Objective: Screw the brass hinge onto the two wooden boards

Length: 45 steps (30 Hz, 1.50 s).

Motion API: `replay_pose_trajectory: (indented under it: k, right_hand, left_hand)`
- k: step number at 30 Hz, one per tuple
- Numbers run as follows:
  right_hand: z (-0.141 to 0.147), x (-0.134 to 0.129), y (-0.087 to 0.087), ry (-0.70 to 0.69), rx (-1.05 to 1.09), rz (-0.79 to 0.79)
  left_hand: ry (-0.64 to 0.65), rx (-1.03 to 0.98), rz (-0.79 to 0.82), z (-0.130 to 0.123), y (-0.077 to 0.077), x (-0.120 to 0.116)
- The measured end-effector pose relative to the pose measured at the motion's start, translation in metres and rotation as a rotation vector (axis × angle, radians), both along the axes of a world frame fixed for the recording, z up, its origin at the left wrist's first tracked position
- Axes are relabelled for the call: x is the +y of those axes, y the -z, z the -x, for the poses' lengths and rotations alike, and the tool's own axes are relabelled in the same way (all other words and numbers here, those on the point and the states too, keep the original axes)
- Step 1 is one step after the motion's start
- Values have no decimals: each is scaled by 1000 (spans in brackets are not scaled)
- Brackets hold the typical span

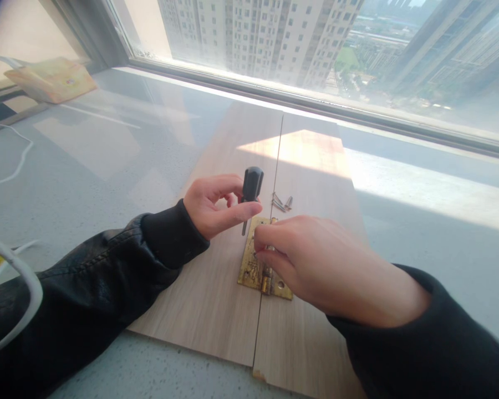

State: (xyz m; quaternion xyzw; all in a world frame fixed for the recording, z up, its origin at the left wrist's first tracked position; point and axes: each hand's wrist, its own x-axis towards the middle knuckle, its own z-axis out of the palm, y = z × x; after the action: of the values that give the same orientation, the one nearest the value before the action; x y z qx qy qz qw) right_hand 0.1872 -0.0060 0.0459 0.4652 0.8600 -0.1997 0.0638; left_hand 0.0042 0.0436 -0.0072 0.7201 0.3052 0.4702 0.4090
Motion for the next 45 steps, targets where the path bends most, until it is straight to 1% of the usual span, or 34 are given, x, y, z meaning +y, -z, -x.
replay_pose_trajectory:
  k: [12,14,17,19,23,25,27,29,34,38,41,45]
  right_hand:
    - [5,-4,-2,-13,-34,-25]
    - [5,-3,-3,-23,-8,-40]
    - [-2,1,-7,-38,78,-66]
    - [-11,4,-14,-12,123,-156]
    - [-29,7,-29,77,161,-434]
    - [-33,6,-33,95,174,-493]
    - [-30,5,-35,98,184,-497]
    - [-22,2,-35,77,213,-470]
    - [-5,-4,-34,39,277,-397]
    - [-4,-4,-33,69,283,-384]
    - [-6,-3,-31,64,295,-377]
    - [-7,-2,-29,63,294,-373]
  left_hand:
    - [-3,4,-15,1,-3,-2]
    - [21,7,15,2,-2,-4]
    - [107,-11,102,2,-1,-6]
    - [130,-27,104,2,0,-8]
    - [95,32,6,3,-2,-10]
    - [98,53,-9,5,-4,-12]
    - [102,34,1,5,-6,-13]
    - [103,27,12,6,-7,-14]
    - [131,84,5,6,-7,-15]
    - [189,76,35,5,-8,-16]
    - [248,75,60,4,-8,-16]
    - [278,61,73,4,-7,-16]
